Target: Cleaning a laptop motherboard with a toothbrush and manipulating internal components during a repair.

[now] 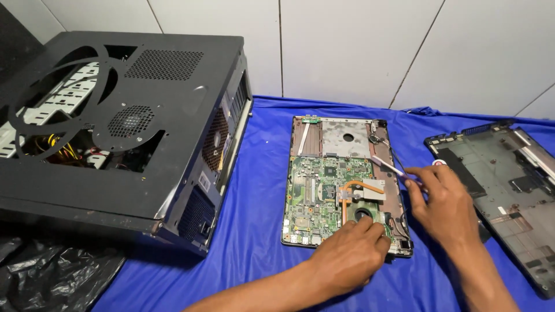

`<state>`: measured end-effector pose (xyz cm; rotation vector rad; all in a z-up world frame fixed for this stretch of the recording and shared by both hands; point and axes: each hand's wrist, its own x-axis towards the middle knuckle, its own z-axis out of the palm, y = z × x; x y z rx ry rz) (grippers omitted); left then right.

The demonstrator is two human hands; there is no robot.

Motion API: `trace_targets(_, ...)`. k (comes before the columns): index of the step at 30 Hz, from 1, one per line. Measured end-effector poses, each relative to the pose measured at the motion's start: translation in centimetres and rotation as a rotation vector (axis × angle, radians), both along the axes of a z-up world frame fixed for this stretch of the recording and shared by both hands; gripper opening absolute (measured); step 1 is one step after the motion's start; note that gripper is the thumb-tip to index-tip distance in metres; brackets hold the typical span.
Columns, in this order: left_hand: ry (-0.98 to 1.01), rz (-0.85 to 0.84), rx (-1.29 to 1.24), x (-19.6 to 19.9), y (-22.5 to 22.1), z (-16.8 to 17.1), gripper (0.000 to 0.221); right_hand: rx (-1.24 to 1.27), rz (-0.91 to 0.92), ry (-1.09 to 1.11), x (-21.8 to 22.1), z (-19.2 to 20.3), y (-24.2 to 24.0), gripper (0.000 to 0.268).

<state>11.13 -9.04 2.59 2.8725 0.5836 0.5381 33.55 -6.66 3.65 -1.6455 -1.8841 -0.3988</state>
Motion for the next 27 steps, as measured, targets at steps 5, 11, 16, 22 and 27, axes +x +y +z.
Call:
trace_targets(5,-0.126,0.029,0.028,-2.3,0.5,0.6,0.036,-0.201,-0.113,0.077,-1.3,-0.9,0.0,0.028)
trace_targets(11,-0.070,0.319,-0.197,-7.7,1.5,4.4,0.057,-0.301,-0.216,0.074,-2.7,-1.1,-0.3,0.038)
trace_targets(16,-0.135,0.432,0.051,-9.8,1.2,4.6,0.022,-0.387,-0.335,-0.031,-2.7,-0.8,-0.2,0.042)
trace_targets(22,-0.094,0.526,0.051,-10.0,1.5,2.5,0.031,-0.515,-0.355,0.064,-2.6,-0.7,-0.1,0.041)
trace_targets(27,0.012,0.593,0.043,-10.0,1.3,0.8,0.033,-0.545,-0.390,0.206,-1.8,-1.5,0.4,0.029)
